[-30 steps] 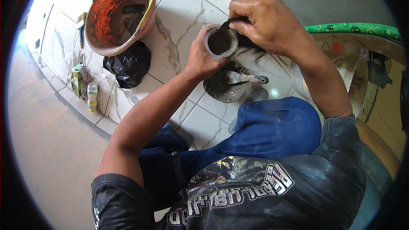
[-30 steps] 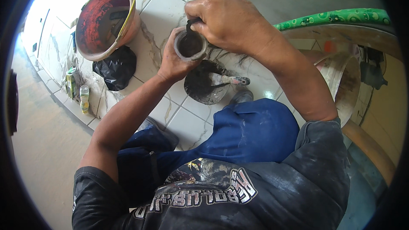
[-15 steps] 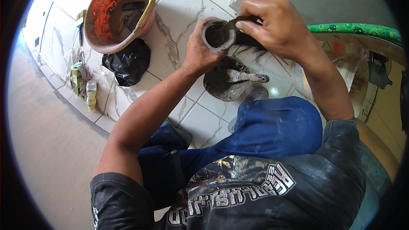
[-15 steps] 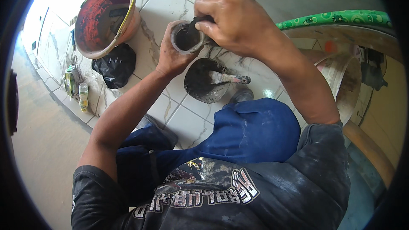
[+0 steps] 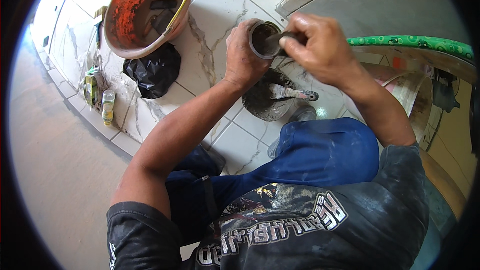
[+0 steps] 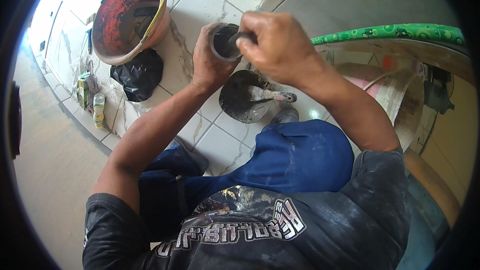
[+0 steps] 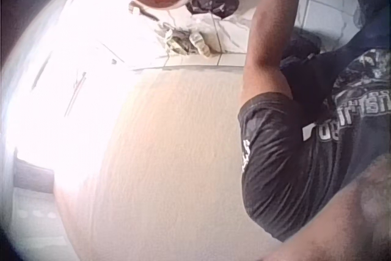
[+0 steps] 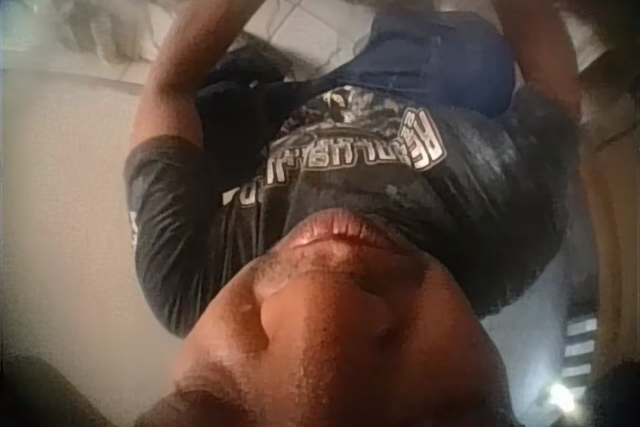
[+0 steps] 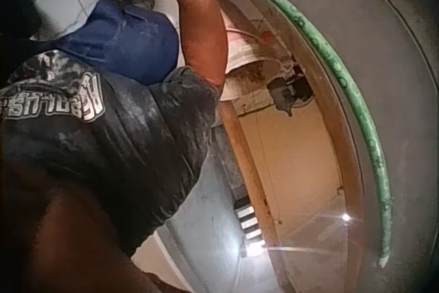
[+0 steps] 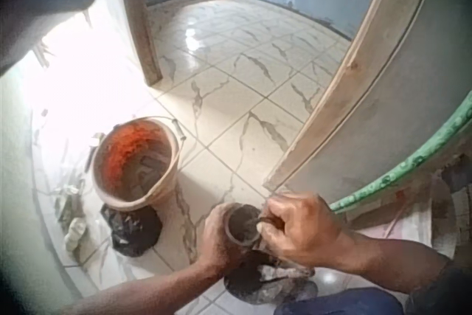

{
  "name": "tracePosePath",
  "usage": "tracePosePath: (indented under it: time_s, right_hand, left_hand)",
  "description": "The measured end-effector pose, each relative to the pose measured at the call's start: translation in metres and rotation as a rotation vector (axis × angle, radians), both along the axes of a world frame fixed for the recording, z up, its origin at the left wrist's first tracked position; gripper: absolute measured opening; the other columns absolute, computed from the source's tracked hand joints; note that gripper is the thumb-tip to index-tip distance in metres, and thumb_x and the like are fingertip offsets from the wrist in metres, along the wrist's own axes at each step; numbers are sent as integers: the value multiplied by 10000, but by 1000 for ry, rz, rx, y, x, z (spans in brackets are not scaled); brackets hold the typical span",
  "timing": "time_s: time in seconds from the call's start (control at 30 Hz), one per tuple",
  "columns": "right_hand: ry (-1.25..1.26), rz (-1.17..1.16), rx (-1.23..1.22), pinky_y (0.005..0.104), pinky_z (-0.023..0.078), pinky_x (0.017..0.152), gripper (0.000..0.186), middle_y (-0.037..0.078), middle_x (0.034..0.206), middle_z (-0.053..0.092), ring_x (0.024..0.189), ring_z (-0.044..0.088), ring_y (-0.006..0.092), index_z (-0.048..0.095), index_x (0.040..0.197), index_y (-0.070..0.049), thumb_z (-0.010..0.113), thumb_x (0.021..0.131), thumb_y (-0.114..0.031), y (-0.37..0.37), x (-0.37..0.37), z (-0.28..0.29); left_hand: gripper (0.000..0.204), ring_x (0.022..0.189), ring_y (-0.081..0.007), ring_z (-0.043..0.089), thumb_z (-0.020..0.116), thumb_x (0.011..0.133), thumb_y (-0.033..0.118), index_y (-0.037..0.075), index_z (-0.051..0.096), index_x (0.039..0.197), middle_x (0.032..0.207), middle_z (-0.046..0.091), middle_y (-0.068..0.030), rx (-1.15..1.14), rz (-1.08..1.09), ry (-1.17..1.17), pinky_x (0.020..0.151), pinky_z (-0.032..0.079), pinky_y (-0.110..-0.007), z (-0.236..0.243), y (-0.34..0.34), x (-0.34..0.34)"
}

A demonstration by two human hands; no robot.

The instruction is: Applying mortar or grout to a tile joint around a circular opening.

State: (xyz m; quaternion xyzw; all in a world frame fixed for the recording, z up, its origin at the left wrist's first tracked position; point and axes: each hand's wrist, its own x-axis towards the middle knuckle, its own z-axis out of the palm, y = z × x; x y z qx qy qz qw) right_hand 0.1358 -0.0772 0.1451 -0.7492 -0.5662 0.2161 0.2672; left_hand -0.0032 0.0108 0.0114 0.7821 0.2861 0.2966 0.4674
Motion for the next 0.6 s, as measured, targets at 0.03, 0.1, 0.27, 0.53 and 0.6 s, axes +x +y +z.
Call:
tracePosePath:
  time_s: [0.03, 0.1, 0.27, 0.53, 0.6]
  right_hand:
    - [-38, -21, 50, 449, 487, 631, 154, 197, 720, 633, 676, 633, 387, 631, 804, 10, 655, 819, -141, 1, 3, 7]
    - [-4, -34, 1, 450, 487, 637, 156, 203, 723, 629, 679, 629, 393, 626, 810, 9, 659, 818, -143, 0, 7, 13]
    - [-206, 105, 1, 475, 508, 681, 156, 166, 811, 656, 759, 653, 373, 604, 847, -19, 675, 839, -157, 6, 10, -15]
    - [-266, 219, -54, 464, 544, 762, 122, 117, 856, 656, 852, 660, 352, 623, 902, -51, 670, 857, -154, 10, 9, -20]
    - [-418, 163, 12, 452, 549, 779, 107, 106, 868, 665, 882, 664, 335, 634, 892, -59, 667, 856, -154, 15, 9, -10]
  left_hand:
    - [601, 1036, -357, 587, 865, 697, 182, 96, 545, 1199, 1075, 628, -117, 26, -1, -30, 933, 440, -450, 0, 2, 2]
    - [601, 1036, -359, 588, 864, 698, 180, 95, 544, 1199, 1076, 628, -118, 53, -5, -58, 929, 444, -451, 0, 3, 2]
    - [675, 1026, -315, 659, 888, 695, 169, 49, 512, 1243, 1120, 623, -136, 142, -49, -13, 891, 536, -393, 3, 3, 1]
    - [696, 1061, -279, 654, 883, 690, 167, 49, 500, 1259, 1153, 617, -134, -41, -194, -91, 912, 530, -378, 10, 6, 4]
    - [705, 1067, -263, 651, 881, 686, 164, 47, 492, 1263, 1155, 615, -133, -108, -244, -96, 916, 528, -373, 10, 3, 3]
